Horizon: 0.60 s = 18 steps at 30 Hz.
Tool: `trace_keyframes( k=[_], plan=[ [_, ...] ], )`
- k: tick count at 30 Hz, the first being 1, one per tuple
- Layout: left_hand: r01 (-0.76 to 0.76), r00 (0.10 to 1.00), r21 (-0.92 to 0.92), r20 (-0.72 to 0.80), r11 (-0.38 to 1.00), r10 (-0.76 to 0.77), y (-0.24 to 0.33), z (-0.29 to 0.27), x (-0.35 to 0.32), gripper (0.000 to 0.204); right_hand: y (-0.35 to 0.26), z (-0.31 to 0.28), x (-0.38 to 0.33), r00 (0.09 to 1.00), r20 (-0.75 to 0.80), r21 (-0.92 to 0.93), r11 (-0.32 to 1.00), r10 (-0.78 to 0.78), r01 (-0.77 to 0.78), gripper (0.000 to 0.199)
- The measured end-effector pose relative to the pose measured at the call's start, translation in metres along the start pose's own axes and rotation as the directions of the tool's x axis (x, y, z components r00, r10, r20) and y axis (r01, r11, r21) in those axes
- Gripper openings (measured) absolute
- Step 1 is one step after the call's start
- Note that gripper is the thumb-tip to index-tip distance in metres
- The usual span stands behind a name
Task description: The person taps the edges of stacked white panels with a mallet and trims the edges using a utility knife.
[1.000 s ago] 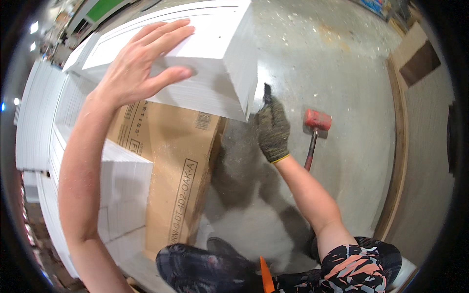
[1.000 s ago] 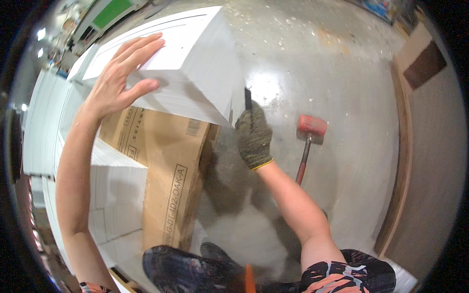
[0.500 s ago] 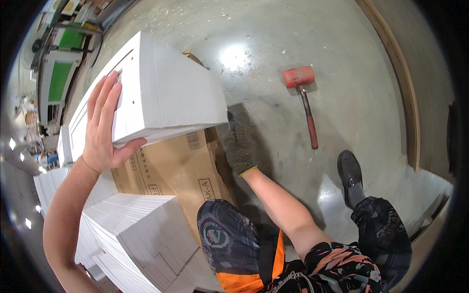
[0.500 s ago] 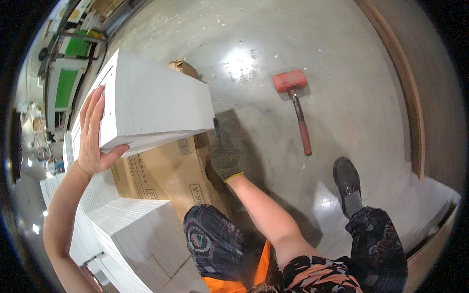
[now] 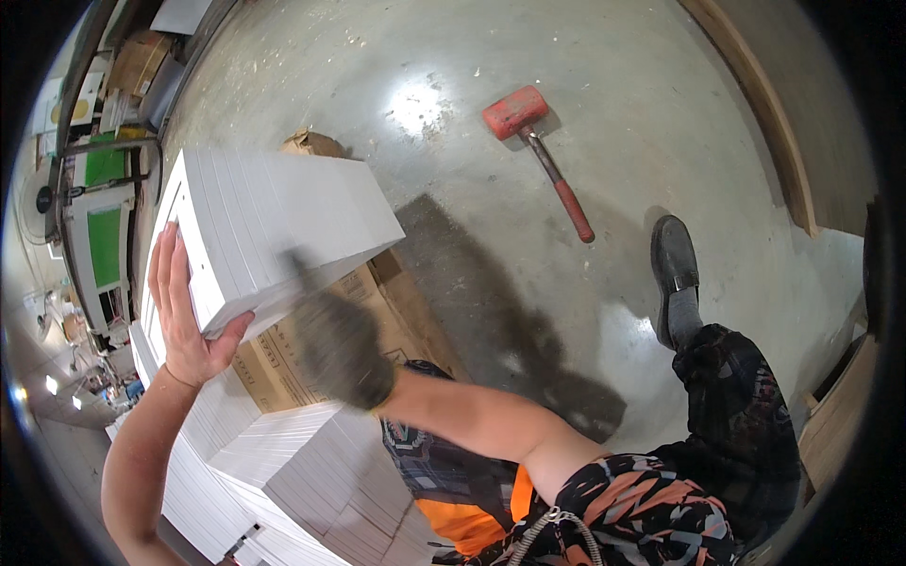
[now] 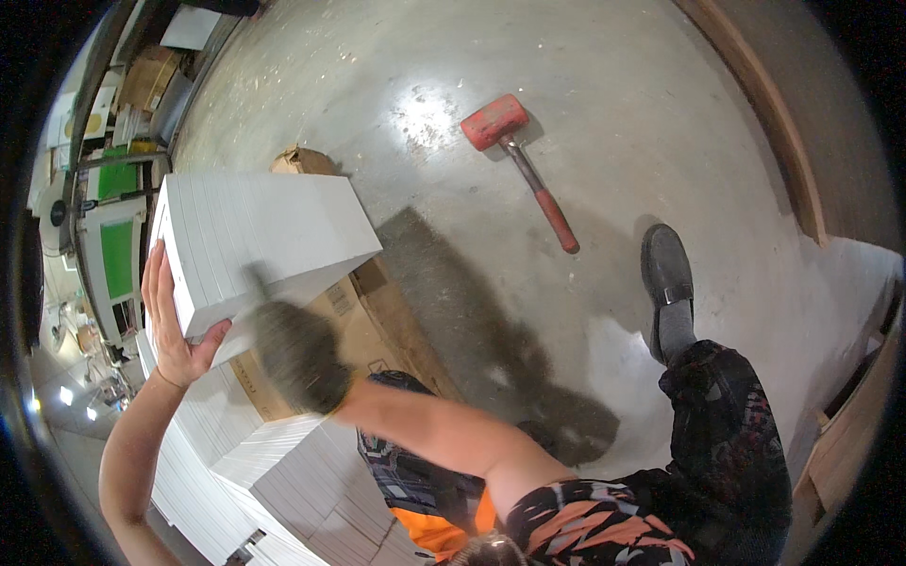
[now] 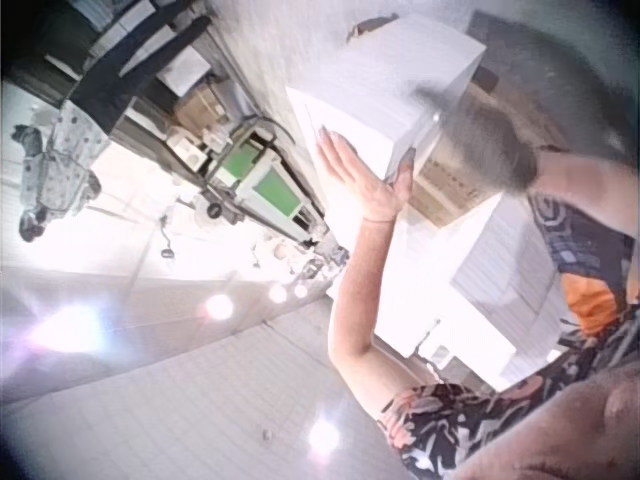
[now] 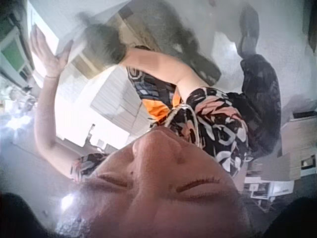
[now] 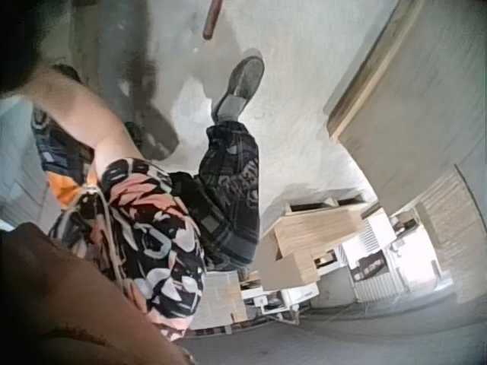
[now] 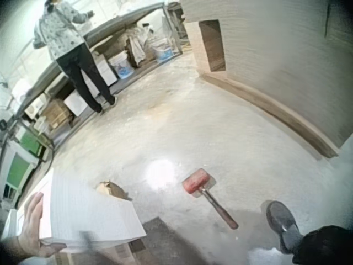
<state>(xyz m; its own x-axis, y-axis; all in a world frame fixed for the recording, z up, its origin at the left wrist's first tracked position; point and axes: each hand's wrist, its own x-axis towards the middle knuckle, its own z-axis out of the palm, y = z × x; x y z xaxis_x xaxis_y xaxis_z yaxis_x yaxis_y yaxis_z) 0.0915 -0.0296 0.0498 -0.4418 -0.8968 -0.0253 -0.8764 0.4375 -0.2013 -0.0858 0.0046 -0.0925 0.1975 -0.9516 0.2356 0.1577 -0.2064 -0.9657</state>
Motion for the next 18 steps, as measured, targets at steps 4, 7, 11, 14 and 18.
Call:
trace_keyframes(
  k=[4, 7, 11, 14, 18],
  plan=[
    [-0.035, 0.999, -0.016, 0.000, 0.999, 0.035, 0.001, -0.005, 0.009, 0.098, 0.033, -0.003, 0.002, 0.996, -0.035, 0.085, 0.993, 0.084, -0.081, 0.031],
    [-0.035, 0.999, 0.006, 0.010, 0.999, 0.035, -0.001, -0.001, 0.011, 0.099, 0.002, 0.038, -0.015, 0.971, -0.048, -0.060, 0.971, -0.233, 0.230, 0.024],
    [-0.026, 0.999, 0.032, 0.027, 0.999, 0.025, -0.002, -0.003, 0.002, 0.099, -0.024, 0.039, -0.017, 0.949, 0.149, -0.207, 0.930, -0.277, 0.303, 0.027],
    [-0.033, 0.999, 0.014, 0.030, 0.999, 0.032, -0.002, -0.004, 0.002, 0.096, 0.057, 0.030, -0.016, 0.951, 0.209, 0.485, 0.820, 0.230, -0.305, 0.032],
    [-0.036, 0.999, 0.042, 0.033, 0.998, 0.035, -0.003, -0.005, 0.010, 0.096, 0.030, 0.048, -0.018, 0.952, 0.303, 0.352, 0.922, 0.048, -0.159, 0.040]
  ],
)
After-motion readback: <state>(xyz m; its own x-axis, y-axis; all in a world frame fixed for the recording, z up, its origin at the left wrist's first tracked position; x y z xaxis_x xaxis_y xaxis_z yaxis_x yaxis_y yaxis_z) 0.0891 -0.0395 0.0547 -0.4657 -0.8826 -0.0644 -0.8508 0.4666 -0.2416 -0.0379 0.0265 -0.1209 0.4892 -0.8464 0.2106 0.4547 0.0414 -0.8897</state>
